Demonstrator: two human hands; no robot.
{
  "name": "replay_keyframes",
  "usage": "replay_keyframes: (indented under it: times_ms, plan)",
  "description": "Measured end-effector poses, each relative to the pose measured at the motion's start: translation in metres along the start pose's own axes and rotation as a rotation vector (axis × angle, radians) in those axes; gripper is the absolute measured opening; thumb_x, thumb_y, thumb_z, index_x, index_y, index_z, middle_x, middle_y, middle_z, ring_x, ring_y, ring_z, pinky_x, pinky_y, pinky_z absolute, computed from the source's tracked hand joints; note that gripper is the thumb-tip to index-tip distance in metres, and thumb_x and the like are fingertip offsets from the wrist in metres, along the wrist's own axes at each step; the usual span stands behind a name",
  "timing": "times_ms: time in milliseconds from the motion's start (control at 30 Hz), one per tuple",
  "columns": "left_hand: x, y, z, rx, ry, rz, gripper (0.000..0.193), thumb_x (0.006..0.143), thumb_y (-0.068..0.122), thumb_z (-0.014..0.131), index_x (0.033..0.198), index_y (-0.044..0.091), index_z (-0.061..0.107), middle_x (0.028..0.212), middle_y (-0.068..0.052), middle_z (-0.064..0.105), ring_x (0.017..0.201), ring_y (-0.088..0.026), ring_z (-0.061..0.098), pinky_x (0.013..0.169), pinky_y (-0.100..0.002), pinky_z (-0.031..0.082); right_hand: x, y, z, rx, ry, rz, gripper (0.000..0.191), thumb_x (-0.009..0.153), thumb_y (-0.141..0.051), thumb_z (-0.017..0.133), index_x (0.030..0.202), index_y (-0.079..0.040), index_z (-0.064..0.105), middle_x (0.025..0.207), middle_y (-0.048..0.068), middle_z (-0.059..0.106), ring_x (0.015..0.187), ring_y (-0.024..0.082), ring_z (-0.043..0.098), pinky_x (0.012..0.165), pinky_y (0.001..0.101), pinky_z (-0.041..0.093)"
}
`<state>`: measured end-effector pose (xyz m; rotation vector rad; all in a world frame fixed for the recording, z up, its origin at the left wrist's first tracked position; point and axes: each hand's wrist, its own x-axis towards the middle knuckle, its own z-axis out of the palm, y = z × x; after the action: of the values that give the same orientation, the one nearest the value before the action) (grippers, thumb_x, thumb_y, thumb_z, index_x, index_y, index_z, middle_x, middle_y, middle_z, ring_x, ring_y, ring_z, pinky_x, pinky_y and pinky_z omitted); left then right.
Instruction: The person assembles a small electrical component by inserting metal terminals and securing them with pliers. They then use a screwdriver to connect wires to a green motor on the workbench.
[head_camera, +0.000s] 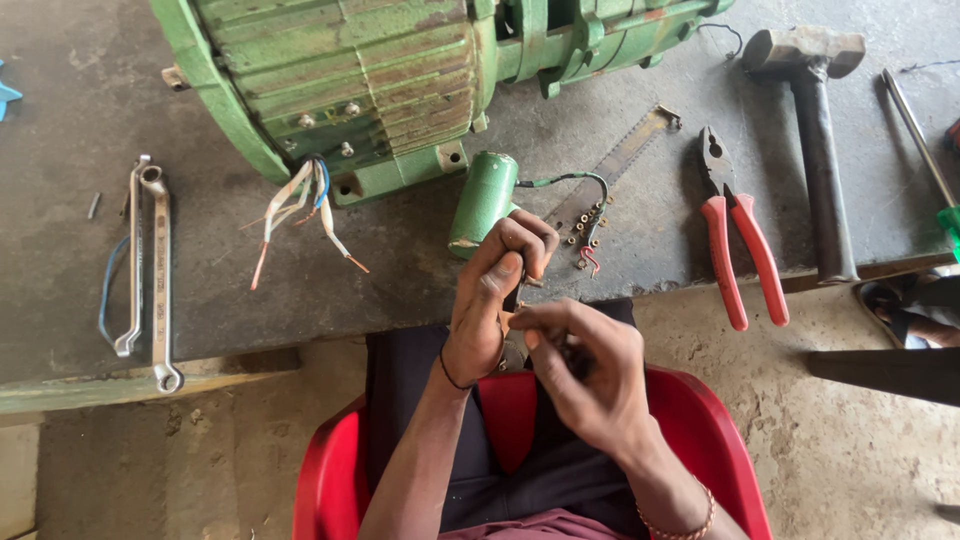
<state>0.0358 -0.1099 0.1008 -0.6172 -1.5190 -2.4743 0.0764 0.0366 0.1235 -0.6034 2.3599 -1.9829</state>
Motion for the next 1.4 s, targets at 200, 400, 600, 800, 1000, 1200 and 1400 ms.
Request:
replay_keyframes:
  times_ms: [200,400,600,800,1000,1200,1400]
  plan:
    - [-0.002,-0.006,-0.002,-0.09,0.011,-0.021,0.029,0.111,0.034,0.044,0.104,0.006,0.05,0.112,-0.006,0.048,0.093,-0.012,0.041,0.097,-0.029,0.038,0.0,-0.003,0.002,-0.374,0.124,-0.157,0.029,0.09,0.004,0.068,0.118,-0.003,0.073,0.076,0.004,0.063,0.061,0.005,0.053,0.055,0.0241,0.044]
    - [-0.002,-0.006,-0.002,-0.092,-0.003,-0.016,0.028,0.11,0.034,0.045,0.105,0.007,0.05,0.109,-0.006,0.048,0.096,-0.012,0.042,0.096,-0.027,0.038,-0.005,0.007,-0.006,0.186,0.073,0.227,0.029,0.102,-0.011,0.062,0.128,-0.001,0.073,0.071,-0.003,0.055,0.059,0.002,0.044,0.051,0.0192,0.034]
    - [-0.004,-0.002,0.0,-0.062,0.008,-0.025,0.028,0.11,0.033,0.045,0.105,0.007,0.051,0.11,-0.006,0.049,0.093,-0.011,0.042,0.097,-0.029,0.038,-0.011,0.011,-0.005,0.395,0.096,0.382,0.028,0.103,-0.014,0.058,0.119,0.006,0.071,0.065,-0.002,0.052,0.049,0.002,0.038,0.042,0.0183,0.028]
    - [-0.002,-0.002,-0.001,-0.053,-0.016,-0.022,0.028,0.11,0.033,0.044,0.105,0.007,0.051,0.113,-0.006,0.049,0.096,-0.012,0.043,0.099,-0.029,0.039,-0.011,0.009,-0.004,0.586,0.057,0.406,0.037,0.102,-0.016,0.058,0.13,0.008,0.064,0.066,-0.001,0.05,0.049,0.003,0.035,0.04,0.0193,0.026]
    - [-0.004,-0.001,-0.001,-0.05,-0.019,-0.029,0.028,0.11,0.034,0.043,0.105,0.008,0.05,0.112,-0.006,0.049,0.098,-0.013,0.043,0.097,-0.029,0.039,-0.01,0.004,-0.004,0.559,0.062,0.336,0.045,0.099,-0.018,0.063,0.137,0.007,0.061,0.07,0.001,0.052,0.051,0.003,0.039,0.042,0.0199,0.028]
    - [-0.002,-0.002,-0.001,0.001,-0.029,0.005,0.03,0.112,0.035,0.042,0.106,0.008,0.051,0.106,-0.005,0.05,0.091,-0.011,0.042,0.09,-0.027,0.039,-0.012,0.005,-0.004,0.449,0.031,0.242,0.043,0.099,-0.017,0.065,0.134,0.007,0.063,0.07,0.0,0.053,0.053,0.003,0.041,0.045,0.0198,0.031]
    - [-0.003,-0.003,-0.001,-0.053,-0.013,-0.004,0.03,0.11,0.036,0.045,0.107,0.006,0.051,0.112,-0.006,0.049,0.091,-0.011,0.04,0.09,-0.026,0.038,-0.017,0.004,-0.002,0.037,0.013,0.061,0.029,0.101,-0.011,0.063,0.125,0.002,0.072,0.075,-0.004,0.054,0.064,0.002,0.045,0.056,0.0187,0.037]
